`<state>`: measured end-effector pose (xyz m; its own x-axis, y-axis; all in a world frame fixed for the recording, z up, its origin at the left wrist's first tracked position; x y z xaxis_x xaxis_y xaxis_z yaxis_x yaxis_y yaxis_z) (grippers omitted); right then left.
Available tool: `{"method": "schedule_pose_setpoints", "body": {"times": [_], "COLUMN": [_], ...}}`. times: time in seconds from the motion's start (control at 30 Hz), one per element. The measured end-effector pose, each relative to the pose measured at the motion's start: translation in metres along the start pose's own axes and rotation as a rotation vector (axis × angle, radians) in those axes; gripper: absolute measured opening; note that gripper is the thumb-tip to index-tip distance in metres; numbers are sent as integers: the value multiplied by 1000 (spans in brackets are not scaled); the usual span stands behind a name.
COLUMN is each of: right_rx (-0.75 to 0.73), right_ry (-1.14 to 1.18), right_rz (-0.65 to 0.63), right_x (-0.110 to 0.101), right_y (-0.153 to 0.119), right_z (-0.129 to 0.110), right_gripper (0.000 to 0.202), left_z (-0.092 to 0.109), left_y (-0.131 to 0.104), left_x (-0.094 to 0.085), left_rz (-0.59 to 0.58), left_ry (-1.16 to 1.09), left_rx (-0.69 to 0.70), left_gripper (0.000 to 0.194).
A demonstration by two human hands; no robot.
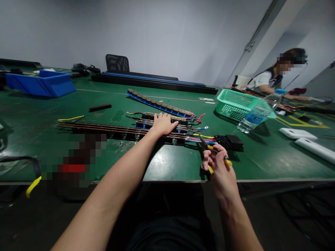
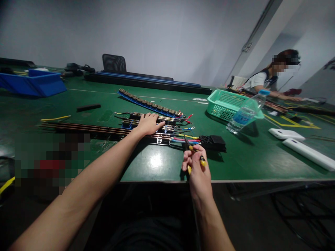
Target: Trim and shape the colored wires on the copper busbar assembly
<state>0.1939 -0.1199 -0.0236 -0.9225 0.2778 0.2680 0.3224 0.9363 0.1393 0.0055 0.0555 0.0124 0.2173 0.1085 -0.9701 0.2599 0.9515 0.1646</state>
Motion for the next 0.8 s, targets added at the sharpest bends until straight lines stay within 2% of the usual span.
{"method": "schedule_pose_setpoints", "body": {"times": [0.1, 0.17, 0.23, 0.37, 0.43, 0.5, 0.57, 0.67, 0.8], "right_rx": [83, 70, -4, -202, -282, -349, -394, -411, -297], "right_ry": [177, 178, 46, -392, -487, -490, -434, -310, -185], "right_rz": [70, 84, 55, -33, -71, -98, -105, -107, -73], "right_x": [-5, -6, -3, 10, 17, 21, 23, 22, 20], "right_y": [4, 2, -5, -37, -53, -61, -57, -32, 9], "right_z": [5, 5, 4, 3, 0, -9, -20, -33, -29], "right_gripper": [65, 63, 52, 33, 29, 26, 25, 29, 36], "left_z": [0, 0, 0, 0, -1, -1, 0, -1, -1], "left_y": [0, 0, 0, 0, 0, 1, 1, 1, 0], "left_x": [-1, -1, -1, 0, 0, 0, 0, 1, 1], "left_rz": [11, 18, 19, 15, 9, -2, -15, -23, 4], "left_ry": [0, 0, 0, 3, 2, -2, -7, -5, -4], "left_rx": [-3, -5, -1, 2, -7, -10, -9, -14, -5], "left_gripper": [66, 65, 65, 66, 65, 64, 63, 64, 63]}}
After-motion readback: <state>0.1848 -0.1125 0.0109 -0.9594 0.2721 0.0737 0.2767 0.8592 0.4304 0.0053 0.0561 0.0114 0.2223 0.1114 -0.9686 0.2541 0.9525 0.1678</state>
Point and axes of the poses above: each hand's wrist, its own y-axis towards the middle knuckle, its own x-axis out of the palm, z = x × y, the point moved 8 cm from there along y, towards the middle knuckle, and after that the axes turned 2 degrees about -y, right-handed, at the moved point
